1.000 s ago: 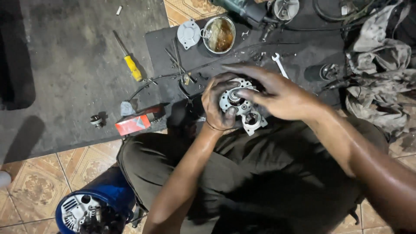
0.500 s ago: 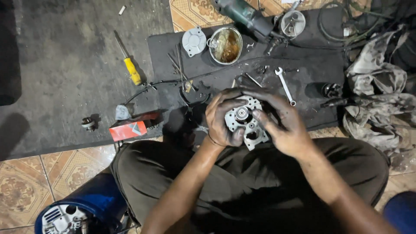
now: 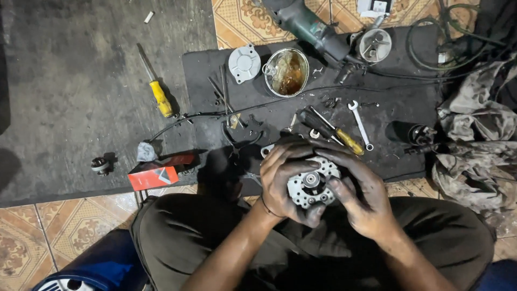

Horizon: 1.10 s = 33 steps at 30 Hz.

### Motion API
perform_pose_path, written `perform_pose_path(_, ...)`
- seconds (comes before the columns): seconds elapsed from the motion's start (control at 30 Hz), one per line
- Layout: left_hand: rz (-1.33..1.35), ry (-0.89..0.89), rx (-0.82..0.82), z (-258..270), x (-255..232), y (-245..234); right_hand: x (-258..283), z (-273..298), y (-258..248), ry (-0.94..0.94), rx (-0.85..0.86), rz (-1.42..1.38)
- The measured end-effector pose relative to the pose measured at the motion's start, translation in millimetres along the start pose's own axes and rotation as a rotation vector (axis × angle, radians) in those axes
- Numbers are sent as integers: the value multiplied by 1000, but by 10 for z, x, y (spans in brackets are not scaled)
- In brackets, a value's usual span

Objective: Inspecting and adjusting the internal components of a disassembled motor or alternator using a screwdriver.

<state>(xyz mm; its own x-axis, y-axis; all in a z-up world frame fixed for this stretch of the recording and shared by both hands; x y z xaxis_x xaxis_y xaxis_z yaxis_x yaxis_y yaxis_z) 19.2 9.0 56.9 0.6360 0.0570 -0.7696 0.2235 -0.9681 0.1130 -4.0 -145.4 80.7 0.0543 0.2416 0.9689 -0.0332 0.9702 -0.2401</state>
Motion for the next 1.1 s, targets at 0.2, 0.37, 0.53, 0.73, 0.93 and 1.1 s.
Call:
perform_pose_path(0.2,-41,-103,171,-18,-42,-1,-75,61,-72,112,50,-20)
perform_pose_path(0.37,-12,-134,186,28,0,-8,-288,381,-772,82,-225,181)
perform_pose_path(0.53,-38,-140,205,10,-20,-26,438,163,-1055,37,-63,403)
perform_pose_path(0.73,-69,-125,202,-33,-59,-19,501,-145,-510,-247,368,611)
perform_pose_path(0.93,-52,-135,201,27,-12,-31,384,-261,-436,-386,578,730)
perform_pose_path(1.1,-91,-124,206,38,-3,-36,477,-343,-512,-294,514,658)
Point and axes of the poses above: each hand's wrist, its own z-axis away from the middle knuckle, its own y-axis out of the palm, x = y × z, the point moved 4 cm from there along -z, towards the middle knuckle, and after that the axes turned 8 degrees about -x, right-handed, at the moved point
